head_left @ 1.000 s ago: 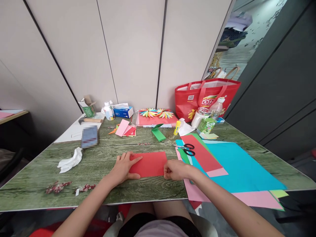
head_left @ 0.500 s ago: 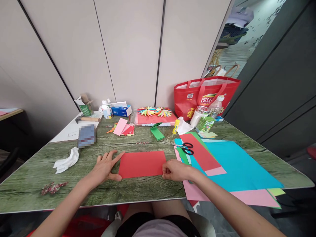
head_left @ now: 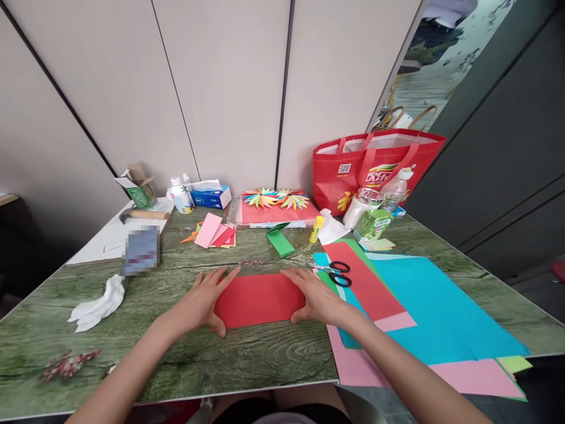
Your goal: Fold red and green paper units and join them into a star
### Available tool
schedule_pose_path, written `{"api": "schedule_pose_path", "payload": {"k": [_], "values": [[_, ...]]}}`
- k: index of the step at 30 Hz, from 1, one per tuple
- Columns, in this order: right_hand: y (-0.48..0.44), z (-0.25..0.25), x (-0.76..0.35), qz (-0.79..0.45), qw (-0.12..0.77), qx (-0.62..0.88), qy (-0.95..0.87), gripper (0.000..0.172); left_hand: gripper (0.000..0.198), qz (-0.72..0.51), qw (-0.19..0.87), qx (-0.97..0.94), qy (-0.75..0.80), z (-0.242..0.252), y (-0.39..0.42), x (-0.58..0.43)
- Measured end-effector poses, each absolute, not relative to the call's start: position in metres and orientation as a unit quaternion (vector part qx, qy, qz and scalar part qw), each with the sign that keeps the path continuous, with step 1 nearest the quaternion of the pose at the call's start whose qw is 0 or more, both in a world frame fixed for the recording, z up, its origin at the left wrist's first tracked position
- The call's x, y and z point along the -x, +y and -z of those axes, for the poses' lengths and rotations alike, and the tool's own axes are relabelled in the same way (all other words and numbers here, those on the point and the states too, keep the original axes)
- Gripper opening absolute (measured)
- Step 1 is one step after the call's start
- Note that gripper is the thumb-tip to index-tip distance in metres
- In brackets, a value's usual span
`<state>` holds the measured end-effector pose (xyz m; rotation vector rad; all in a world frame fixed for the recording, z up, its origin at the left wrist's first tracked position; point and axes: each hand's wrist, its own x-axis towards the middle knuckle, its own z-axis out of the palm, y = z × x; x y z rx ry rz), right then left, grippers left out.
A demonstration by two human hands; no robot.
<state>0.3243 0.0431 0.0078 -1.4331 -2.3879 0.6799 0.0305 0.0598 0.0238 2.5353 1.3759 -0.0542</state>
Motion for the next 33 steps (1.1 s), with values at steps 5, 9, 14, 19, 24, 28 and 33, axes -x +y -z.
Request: {"api": "schedule_pose_path", "payload": {"k": [5, 9, 14, 19, 24, 28, 33], "values": [[0.063, -0.004, -0.324, -0.178, 0.137, 0.508, -0.831, 0.110, 0.109, -0.001, 0.075, -0.877, 0.475, -0.032, 0.076, -0.036], [0.072, -0.006, -0.323, -0.126, 0.125, 0.501, -0.847, 0.102, 0.094, -0.067, 0.005, -0.895, 0.442, -0.033, 0.079, -0.039], [0.074, -0.023, -0.317, -0.067, 0.165, 0.522, -0.834, 0.089, 0.052, -0.184, 0.014, -0.888, 0.422, -0.032, 0.077, -0.038], [0.075, -0.047, -0.315, -0.074, 0.183, 0.508, -0.838, 0.037, 0.014, -0.316, 0.128, -0.863, 0.374, -0.046, 0.077, -0.028], [0.060, -0.062, -0.314, -0.127, 0.128, 0.455, -0.872, 0.014, 0.010, -0.201, 0.278, -0.874, 0.344, -0.058, 0.063, -0.015], [0.043, -0.074, -0.309, -0.268, 0.044, 0.431, -0.861, 0.024, 0.025, -0.092, 0.383, -0.850, 0.350, -0.064, 0.049, -0.011], [0.030, -0.077, -0.298, -0.367, -0.041, 0.435, -0.821, 0.044, 0.030, -0.038, 0.439, -0.829, 0.345, -0.068, 0.042, -0.006]]}}
